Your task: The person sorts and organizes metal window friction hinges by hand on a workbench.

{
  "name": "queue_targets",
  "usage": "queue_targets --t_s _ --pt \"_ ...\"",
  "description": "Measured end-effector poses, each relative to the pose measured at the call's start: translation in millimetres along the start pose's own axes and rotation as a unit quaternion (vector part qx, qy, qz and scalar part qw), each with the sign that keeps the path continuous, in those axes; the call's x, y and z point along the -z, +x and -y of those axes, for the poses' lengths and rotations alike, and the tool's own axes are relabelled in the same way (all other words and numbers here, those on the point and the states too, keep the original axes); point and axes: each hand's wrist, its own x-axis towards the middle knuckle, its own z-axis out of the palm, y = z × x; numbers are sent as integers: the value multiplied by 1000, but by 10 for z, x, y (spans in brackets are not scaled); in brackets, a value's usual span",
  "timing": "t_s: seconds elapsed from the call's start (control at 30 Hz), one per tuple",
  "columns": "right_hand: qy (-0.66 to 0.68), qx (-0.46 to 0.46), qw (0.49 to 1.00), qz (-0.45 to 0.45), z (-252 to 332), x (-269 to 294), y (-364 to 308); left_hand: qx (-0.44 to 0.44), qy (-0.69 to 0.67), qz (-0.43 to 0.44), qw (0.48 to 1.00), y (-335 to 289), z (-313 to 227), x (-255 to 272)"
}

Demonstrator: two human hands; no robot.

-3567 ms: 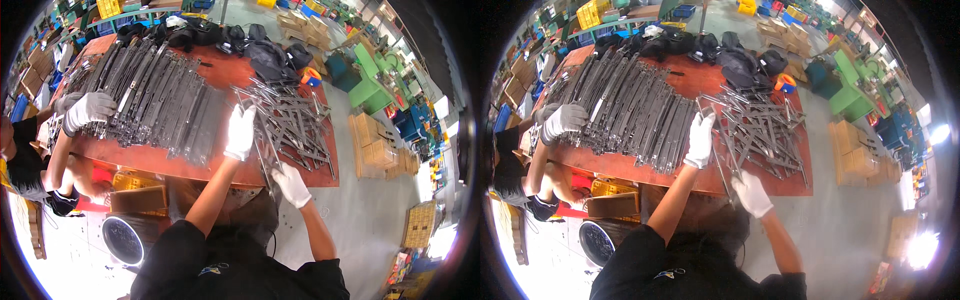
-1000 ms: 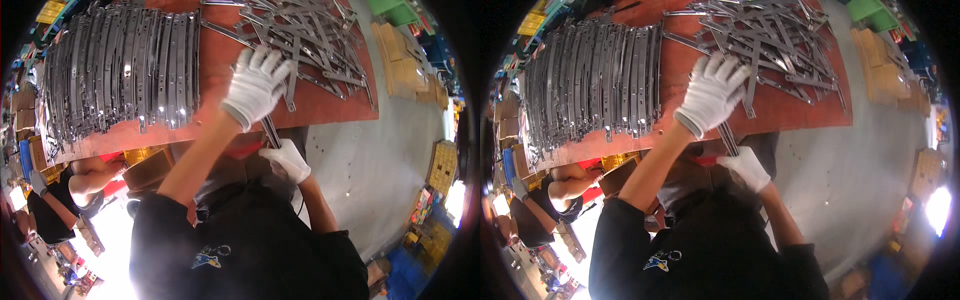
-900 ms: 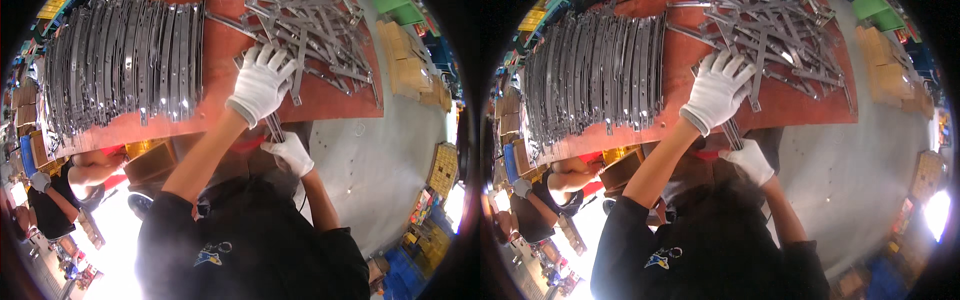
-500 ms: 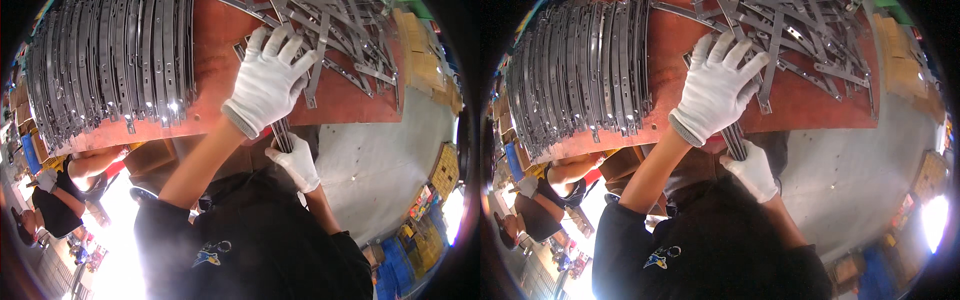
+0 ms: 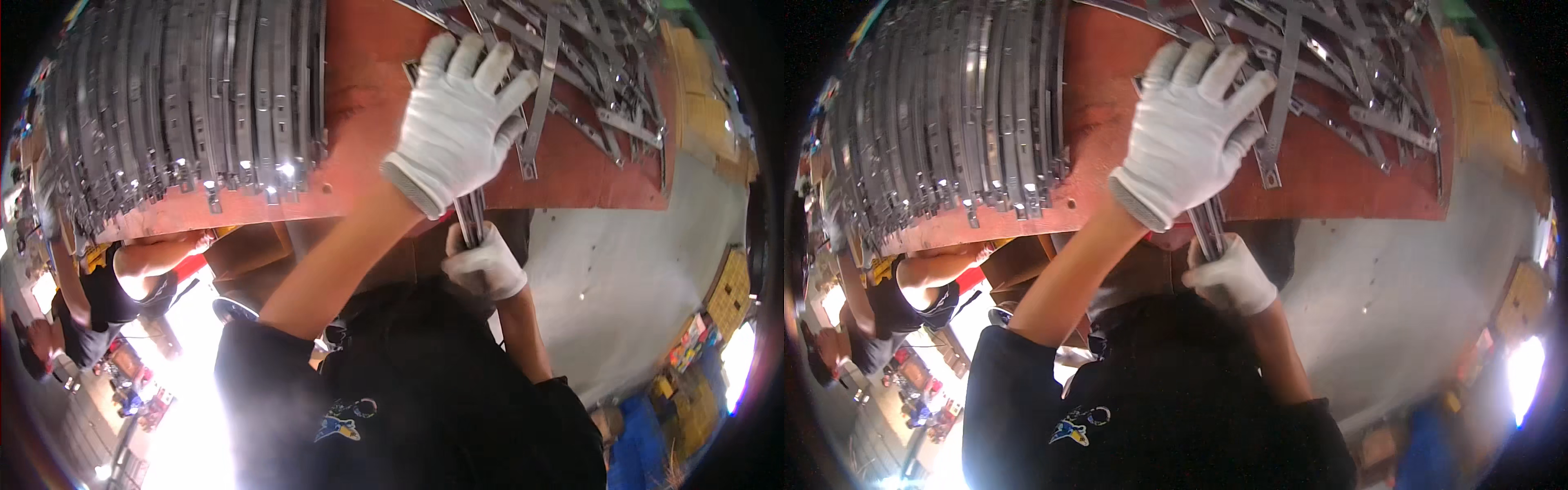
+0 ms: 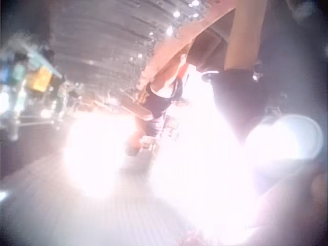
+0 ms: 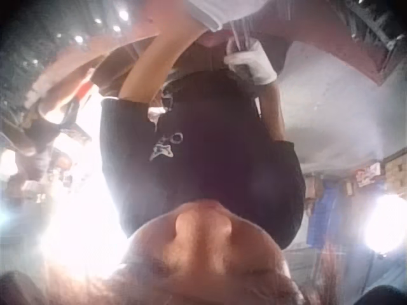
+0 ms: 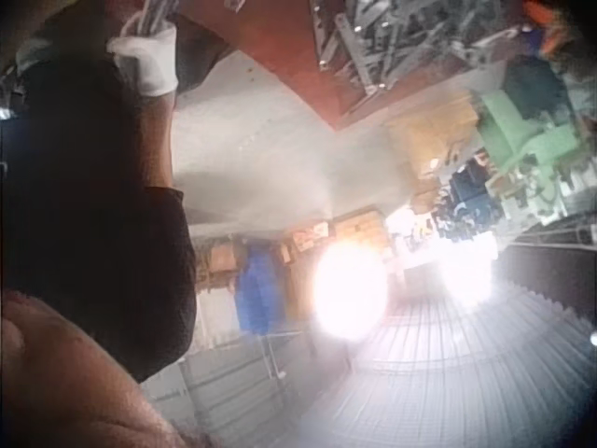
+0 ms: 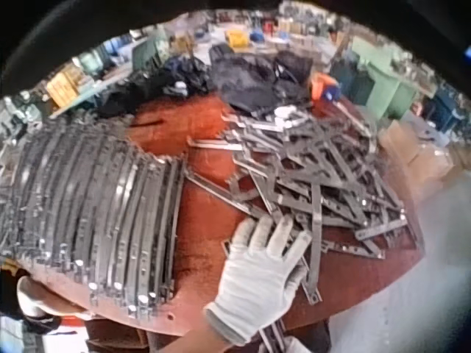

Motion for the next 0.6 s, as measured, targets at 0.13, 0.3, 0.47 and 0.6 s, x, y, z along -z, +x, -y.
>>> queue_targets --t_s 0.13,0.3,0.47,0.6 --pt "92 -22 995 16 73 7 -87 2 18 5 1000 53 -121 -16" --pt "85 -9 994 73 -8 53 -136 -5 13 -34 999 140 -143 161" --pt "36 58 997 -21 -157 71 6 1 24 -46 999 -85 -188 191" --pt "-47 146 981 -120 -338 -251 -64 108 45 -4 993 -497 -475 472"
